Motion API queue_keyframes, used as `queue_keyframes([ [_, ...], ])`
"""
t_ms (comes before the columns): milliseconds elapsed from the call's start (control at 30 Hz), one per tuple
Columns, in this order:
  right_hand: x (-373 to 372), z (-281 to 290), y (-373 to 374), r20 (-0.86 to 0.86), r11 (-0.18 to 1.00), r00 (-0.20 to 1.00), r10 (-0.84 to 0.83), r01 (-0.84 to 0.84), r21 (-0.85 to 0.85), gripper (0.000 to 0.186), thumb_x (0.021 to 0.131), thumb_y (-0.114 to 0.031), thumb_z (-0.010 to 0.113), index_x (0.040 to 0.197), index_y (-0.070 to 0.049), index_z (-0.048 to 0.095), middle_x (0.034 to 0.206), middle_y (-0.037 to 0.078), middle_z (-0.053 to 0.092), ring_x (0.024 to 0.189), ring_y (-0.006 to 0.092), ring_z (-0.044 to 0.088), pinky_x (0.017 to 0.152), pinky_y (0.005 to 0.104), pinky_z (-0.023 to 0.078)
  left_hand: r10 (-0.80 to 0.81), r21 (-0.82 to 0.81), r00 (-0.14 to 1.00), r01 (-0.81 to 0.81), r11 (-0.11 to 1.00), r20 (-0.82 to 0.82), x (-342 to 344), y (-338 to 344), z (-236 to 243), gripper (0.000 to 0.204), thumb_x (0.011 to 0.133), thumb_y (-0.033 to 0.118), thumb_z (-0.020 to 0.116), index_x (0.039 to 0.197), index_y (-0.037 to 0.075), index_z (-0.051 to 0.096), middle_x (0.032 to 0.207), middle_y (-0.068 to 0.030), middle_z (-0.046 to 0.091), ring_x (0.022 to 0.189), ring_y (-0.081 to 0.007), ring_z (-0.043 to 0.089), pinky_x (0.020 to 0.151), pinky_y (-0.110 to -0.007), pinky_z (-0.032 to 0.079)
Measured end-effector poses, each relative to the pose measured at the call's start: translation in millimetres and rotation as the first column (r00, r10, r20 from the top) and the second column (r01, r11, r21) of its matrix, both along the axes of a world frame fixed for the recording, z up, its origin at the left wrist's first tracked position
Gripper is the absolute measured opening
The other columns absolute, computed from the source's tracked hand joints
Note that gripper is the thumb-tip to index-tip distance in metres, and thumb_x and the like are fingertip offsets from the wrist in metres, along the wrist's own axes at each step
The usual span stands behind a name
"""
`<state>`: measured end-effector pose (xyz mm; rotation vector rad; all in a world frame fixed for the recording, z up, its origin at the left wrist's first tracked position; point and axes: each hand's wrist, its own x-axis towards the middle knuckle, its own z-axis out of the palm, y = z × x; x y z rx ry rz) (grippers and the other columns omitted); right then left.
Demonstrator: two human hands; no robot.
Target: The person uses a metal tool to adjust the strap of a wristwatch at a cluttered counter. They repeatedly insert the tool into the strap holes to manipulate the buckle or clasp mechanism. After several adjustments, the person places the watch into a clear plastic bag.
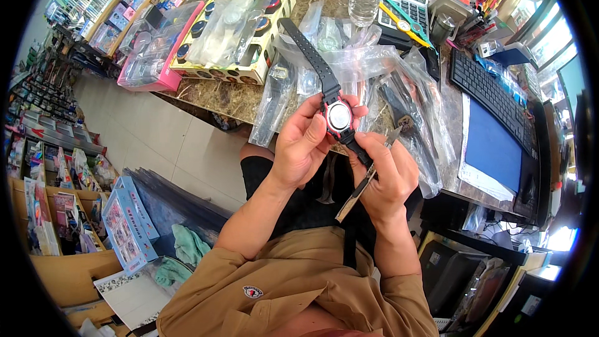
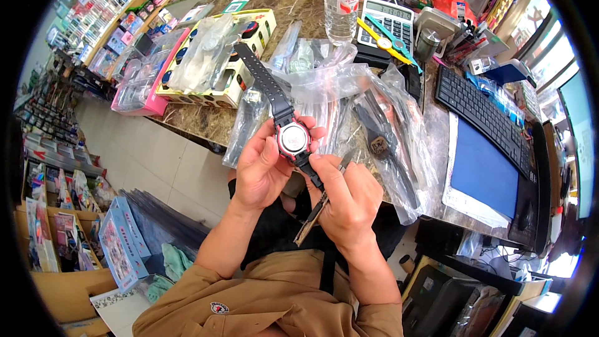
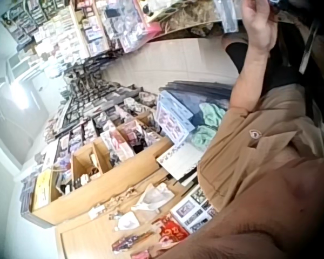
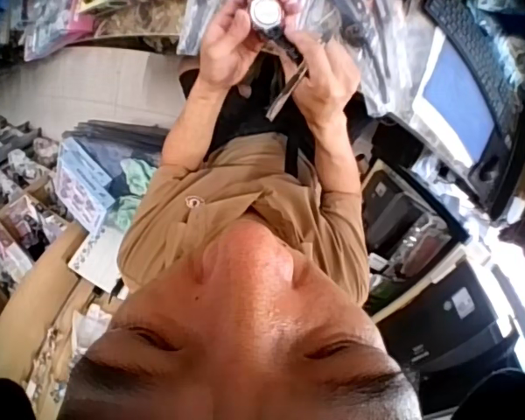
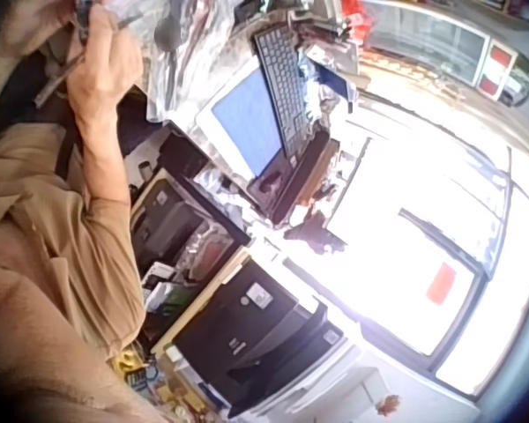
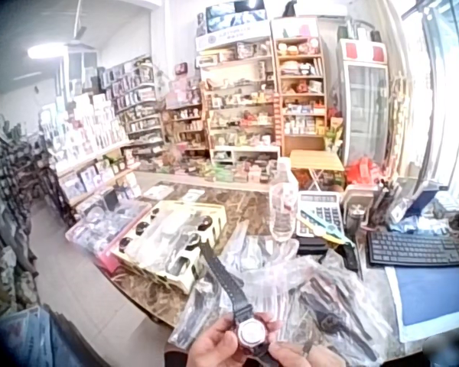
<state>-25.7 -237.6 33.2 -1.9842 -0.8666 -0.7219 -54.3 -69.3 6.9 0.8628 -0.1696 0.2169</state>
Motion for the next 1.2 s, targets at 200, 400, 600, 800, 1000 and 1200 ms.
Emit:
queue_keyframes([
  [200, 0.1, -1.9, 0.2, 0.028, 1.000, 1.000, -0.014, 0.013, 0.018, 0.031, 0.075, -0.001, 0.092, 0.103, -0.004, 0.079, 0.091, 0.013, 0.077, 0.073, 0.0292, 0.072, 0.064, 0.0353, 0.055, -0.017, 0.017, 0.998, 0.017, 1.000, 0.059, -0.4, 1.8, -1.1, 0.068, 0.108, 0.038, 0.068, 0.156, -0.003, 0.044, 0.153, -0.0213, 0.057, 0.137, -0.0324, 0.062, 0.114, -0.044, 0.053],
  [400, 6.9, -3.4, -0.5, 0.107, 0.999, 0.993, 0.041, -0.044, 0.031, 0.040, 0.068, 0.003, 0.082, 0.107, -0.002, 0.078, 0.086, 0.008, 0.074, 0.060, 0.0222, 0.058, 0.052, 0.0351, 0.044, -0.032, 0.037, 0.998, 0.030, 0.999, 0.060, -1.5, 4.7, -1.8, 0.069, 0.107, 0.036, 0.070, 0.157, -0.004, 0.043, 0.152, -0.0204, 0.058, 0.140, -0.0317, 0.061, 0.115, -0.044, 0.053],
  [600, 8.4, -7.0, 1.5, 0.119, 0.998, 0.991, 0.061, -0.061, -0.008, 0.038, 0.070, 0.001, 0.081, 0.108, -0.002, 0.078, 0.089, 0.007, 0.073, 0.064, 0.0243, 0.060, 0.057, 0.0360, 0.047, -0.041, 0.020, 0.999, 0.042, 0.999, -0.031, -5.2, -1.8, 4.3, 0.066, 0.111, 0.032, 0.063, 0.161, -0.004, 0.038, 0.162, -0.0233, 0.050, 0.150, -0.0362, 0.052, 0.119, -0.047, 0.049],
  [800, 7.5, -7.1, 1.9, 0.050, 0.997, 0.996, 0.070, -0.068, -0.037, 0.035, 0.081, -0.010, 0.087, 0.114, -0.003, 0.077, 0.093, 0.009, 0.072, 0.070, 0.0271, 0.062, 0.063, 0.0381, 0.050, 0.065, 0.096, 0.998, -0.064, 0.993, -0.017, -6.1, -5.9, 2.3, 0.068, 0.101, -0.013, 0.044, 0.167, -0.003, 0.028, 0.167, -0.0234, 0.044, 0.158, -0.0362, 0.041, 0.131, -0.047, 0.033],
  [1000, 0.0, -14.4, -3.7, -0.251, 0.994, 0.965, 0.076, -0.055, 0.091, 0.037, 0.085, -0.010, 0.087, 0.120, -0.002, 0.075, 0.089, 0.012, 0.073, 0.069, 0.0263, 0.067, 0.062, 0.0376, 0.053, 0.081, 0.222, 0.997, -0.081, 0.972, 0.011, -7.8, -10.9, 6.3, 0.068, 0.102, -0.014, 0.042, 0.167, -0.001, 0.027, 0.163, -0.0245, 0.047, 0.154, -0.0354, 0.047, 0.129, -0.048, 0.036],
  [1200, 1.3, -14.6, 0.3, -0.312, 0.987, 0.947, 0.080, -0.030, 0.160, 0.026, 0.088, -0.004, 0.083, 0.113, -0.002, 0.076, 0.087, 0.012, 0.074, 0.068, 0.0246, 0.070, 0.063, 0.0349, 0.055, 0.119, 0.303, 0.991, -0.130, 0.944, 0.054, -10.3, -14.9, 6.2, 0.064, 0.106, -0.010, 0.044, 0.167, 0.000, 0.027, 0.162, -0.0241, 0.049, 0.151, -0.0315, 0.050, 0.127, -0.046, 0.039],
])
